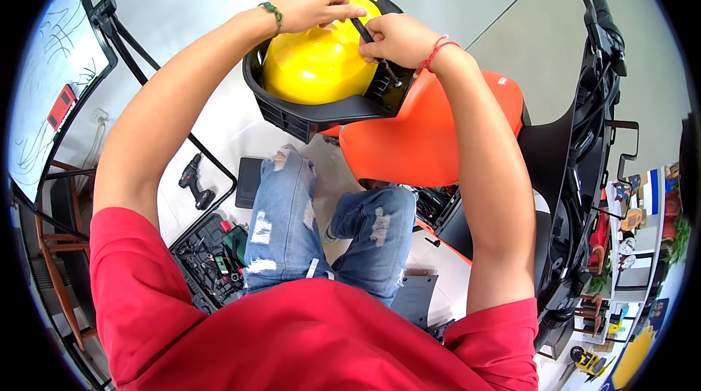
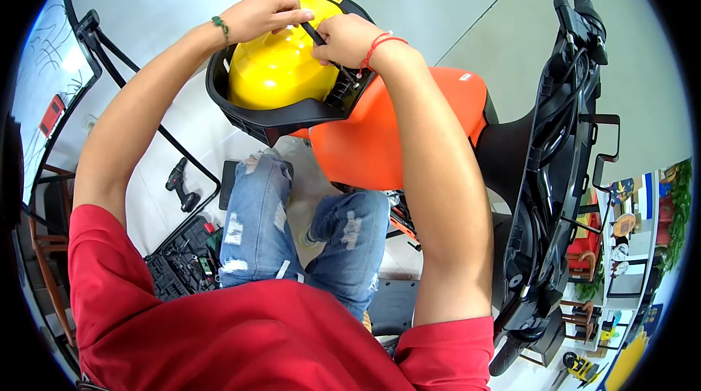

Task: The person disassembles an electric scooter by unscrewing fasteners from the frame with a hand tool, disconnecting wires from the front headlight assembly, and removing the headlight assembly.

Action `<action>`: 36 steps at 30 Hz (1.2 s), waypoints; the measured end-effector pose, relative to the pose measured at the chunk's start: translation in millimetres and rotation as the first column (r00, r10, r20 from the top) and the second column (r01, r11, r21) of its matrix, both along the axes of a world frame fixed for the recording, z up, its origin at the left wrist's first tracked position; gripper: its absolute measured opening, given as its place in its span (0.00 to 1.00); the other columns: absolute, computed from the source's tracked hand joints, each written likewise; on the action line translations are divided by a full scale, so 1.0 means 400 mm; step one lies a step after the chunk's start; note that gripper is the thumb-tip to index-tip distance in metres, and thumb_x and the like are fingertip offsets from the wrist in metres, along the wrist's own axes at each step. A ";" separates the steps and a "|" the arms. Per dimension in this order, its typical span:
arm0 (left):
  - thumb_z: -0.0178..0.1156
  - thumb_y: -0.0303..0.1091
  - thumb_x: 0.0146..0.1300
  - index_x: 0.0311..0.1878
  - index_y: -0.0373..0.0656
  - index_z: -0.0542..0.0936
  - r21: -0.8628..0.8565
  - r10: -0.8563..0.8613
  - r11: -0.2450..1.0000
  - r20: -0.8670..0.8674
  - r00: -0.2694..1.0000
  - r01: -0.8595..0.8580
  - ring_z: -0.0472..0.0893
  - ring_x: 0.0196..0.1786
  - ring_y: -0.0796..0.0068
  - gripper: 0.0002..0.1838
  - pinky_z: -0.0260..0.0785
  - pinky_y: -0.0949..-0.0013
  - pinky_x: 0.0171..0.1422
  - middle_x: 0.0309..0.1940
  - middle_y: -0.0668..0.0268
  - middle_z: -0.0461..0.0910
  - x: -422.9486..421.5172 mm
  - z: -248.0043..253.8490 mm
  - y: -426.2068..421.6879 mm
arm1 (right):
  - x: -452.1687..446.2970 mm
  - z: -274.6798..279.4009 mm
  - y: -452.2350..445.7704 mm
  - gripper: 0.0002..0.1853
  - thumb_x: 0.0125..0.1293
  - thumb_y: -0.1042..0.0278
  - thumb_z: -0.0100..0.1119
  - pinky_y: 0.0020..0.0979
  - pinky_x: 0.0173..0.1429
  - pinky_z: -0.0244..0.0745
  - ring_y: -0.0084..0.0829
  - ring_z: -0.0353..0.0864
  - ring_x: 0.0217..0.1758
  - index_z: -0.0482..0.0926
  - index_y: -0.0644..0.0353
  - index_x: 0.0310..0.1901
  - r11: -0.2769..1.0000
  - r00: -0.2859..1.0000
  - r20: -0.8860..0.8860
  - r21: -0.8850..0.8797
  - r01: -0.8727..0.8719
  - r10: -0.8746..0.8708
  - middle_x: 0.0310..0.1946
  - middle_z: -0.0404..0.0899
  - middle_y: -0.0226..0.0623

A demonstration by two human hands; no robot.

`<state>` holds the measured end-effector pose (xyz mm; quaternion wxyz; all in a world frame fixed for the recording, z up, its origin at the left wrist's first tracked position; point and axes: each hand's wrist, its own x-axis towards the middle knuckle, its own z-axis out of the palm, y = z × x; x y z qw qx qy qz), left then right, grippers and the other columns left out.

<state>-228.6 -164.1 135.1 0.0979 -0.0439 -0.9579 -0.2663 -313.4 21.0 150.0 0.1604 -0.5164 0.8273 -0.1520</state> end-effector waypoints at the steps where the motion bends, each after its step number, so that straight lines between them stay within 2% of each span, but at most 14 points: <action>1: 0.53 0.57 0.68 0.27 0.39 0.78 0.017 0.015 1.000 -0.015 1.000 -0.015 0.69 0.19 0.74 0.28 0.63 0.70 0.28 0.14 0.67 0.70 -0.014 -0.012 -0.003 | -0.001 0.001 0.001 0.16 0.60 0.59 0.64 0.32 0.34 0.72 0.28 0.78 0.28 0.73 0.63 0.26 0.999 0.999 -0.043 0.036 0.004 -0.003 0.24 0.82 0.34; 3: 0.53 0.60 0.67 0.20 0.40 0.76 0.033 0.032 0.999 -0.028 0.999 -0.031 0.68 0.16 0.73 0.31 0.62 0.69 0.24 0.12 0.66 0.69 -0.012 0.002 0.010 | 0.006 0.006 0.003 0.16 0.60 0.59 0.64 0.32 0.34 0.72 0.29 0.78 0.28 0.73 0.63 0.26 0.998 0.996 -0.085 0.069 0.009 -0.003 0.24 0.82 0.34; 5: 0.53 0.60 0.66 0.14 0.44 0.70 0.336 0.111 0.907 0.389 0.914 -0.254 0.62 0.12 0.79 0.32 0.52 0.73 0.17 0.10 0.69 0.66 -0.006 0.028 0.015 | 0.011 0.010 0.003 0.16 0.59 0.59 0.65 0.32 0.34 0.72 0.31 0.77 0.27 0.73 0.64 0.26 0.998 0.996 -0.085 0.056 0.011 -0.007 0.22 0.80 0.37; 8: 0.55 0.61 0.64 0.13 0.48 0.68 0.460 0.048 0.849 0.424 0.904 -0.261 0.56 0.10 0.83 0.31 0.43 0.77 0.14 0.09 0.72 0.63 -0.001 0.039 0.016 | 0.012 0.018 0.004 0.17 0.59 0.58 0.65 0.34 0.34 0.71 0.34 0.76 0.26 0.74 0.65 0.25 0.999 0.979 -0.202 0.047 -0.019 0.028 0.21 0.78 0.40; 10: 0.56 0.61 0.63 0.16 0.46 0.69 0.354 0.116 0.903 0.345 0.931 -0.243 0.60 0.14 0.82 0.30 0.50 0.76 0.18 0.11 0.72 0.64 0.009 0.043 0.025 | -0.011 0.001 0.003 0.17 0.59 0.58 0.65 0.35 0.34 0.71 0.35 0.75 0.25 0.74 0.65 0.25 1.000 0.978 -0.206 0.007 -0.026 0.027 0.21 0.77 0.41; 12: 0.57 0.61 0.63 0.22 0.47 0.71 0.193 -0.024 0.981 0.074 0.997 0.009 0.62 0.22 0.83 0.27 0.55 0.74 0.28 0.16 0.72 0.64 0.019 0.041 0.017 | -0.014 0.001 0.004 0.18 0.59 0.57 0.65 0.35 0.34 0.71 0.36 0.75 0.25 0.75 0.65 0.26 0.999 0.977 -0.210 -0.029 -0.029 0.022 0.20 0.76 0.42; 13: 0.60 0.54 0.64 0.36 0.45 0.76 0.167 -0.089 0.983 0.087 0.992 0.074 0.64 0.29 0.81 0.20 0.56 0.73 0.35 0.22 0.71 0.66 0.027 0.043 0.009 | -0.018 0.004 0.006 0.17 0.59 0.57 0.65 0.36 0.34 0.71 0.36 0.75 0.25 0.76 0.65 0.26 1.000 0.984 -0.175 -0.004 0.018 -0.018 0.21 0.76 0.42; 14: 0.60 0.54 0.64 0.36 0.45 0.76 0.166 -0.091 0.983 0.087 0.992 0.075 0.64 0.29 0.81 0.20 0.56 0.73 0.35 0.22 0.71 0.66 0.034 0.040 0.005 | -0.017 0.008 0.007 0.17 0.59 0.57 0.65 0.37 0.35 0.71 0.37 0.75 0.25 0.76 0.66 0.27 0.998 0.988 -0.142 0.024 0.062 -0.058 0.21 0.76 0.42; 17: 0.59 0.41 0.66 0.58 0.54 0.77 0.011 -0.189 0.982 -0.033 0.981 0.189 0.66 0.29 0.75 0.18 0.61 0.69 0.35 0.24 0.67 0.70 0.050 0.039 0.004 | -0.005 0.011 0.006 0.17 0.59 0.57 0.65 0.36 0.35 0.71 0.37 0.75 0.26 0.77 0.65 0.28 1.000 0.977 -0.211 0.027 0.004 0.002 0.21 0.77 0.42; 21: 0.57 0.45 0.66 0.61 0.57 0.76 -0.313 -0.153 0.942 -0.086 0.984 0.119 0.79 0.37 0.63 0.20 0.71 0.62 0.44 0.39 0.62 0.82 0.035 0.036 -0.001 | -0.013 0.005 0.006 0.16 0.60 0.58 0.65 0.36 0.35 0.71 0.36 0.75 0.26 0.78 0.66 0.30 1.000 0.980 -0.201 0.016 -0.010 0.013 0.22 0.77 0.42; 28: 0.51 0.56 0.68 0.62 0.62 0.74 -0.426 -0.230 0.896 -0.200 0.952 0.127 0.81 0.47 0.62 0.23 0.73 0.60 0.50 0.43 0.65 0.82 0.022 0.039 -0.001 | -0.022 0.009 0.011 0.14 0.61 0.60 0.64 0.34 0.36 0.71 0.30 0.75 0.27 0.79 0.66 0.32 0.998 0.996 -0.071 0.022 0.063 -0.061 0.23 0.78 0.39; 31: 0.52 0.50 0.68 0.57 0.56 0.77 -0.489 -0.250 0.867 -0.252 0.935 0.099 0.81 0.41 0.63 0.19 0.73 0.60 0.46 0.44 0.68 0.81 0.017 0.044 0.002 | -0.022 0.010 0.009 0.14 0.61 0.60 0.63 0.33 0.37 0.72 0.30 0.76 0.29 0.80 0.65 0.34 0.998 0.997 -0.051 0.038 0.055 -0.053 0.24 0.79 0.38; 34: 0.49 0.56 0.70 0.40 0.44 0.81 -0.524 -0.258 0.844 -0.208 0.944 0.115 0.78 0.29 0.64 0.24 0.70 0.62 0.39 0.29 0.64 0.79 -0.010 0.045 0.002 | -0.011 -0.003 0.000 0.15 0.60 0.56 0.60 0.34 0.41 0.76 0.32 0.81 0.33 0.82 0.62 0.36 0.996 0.998 0.052 0.078 -0.042 0.038 0.28 0.81 0.39; 36: 0.47 0.61 0.69 0.22 0.39 0.76 -0.067 -0.050 0.996 0.193 0.980 0.065 0.69 0.21 0.70 0.33 0.64 0.67 0.33 0.14 0.65 0.68 -0.012 0.056 0.026 | 0.014 0.012 0.003 0.15 0.60 0.56 0.60 0.34 0.41 0.76 0.33 0.81 0.33 0.82 0.62 0.36 0.995 0.999 0.003 0.093 -0.032 0.032 0.27 0.81 0.37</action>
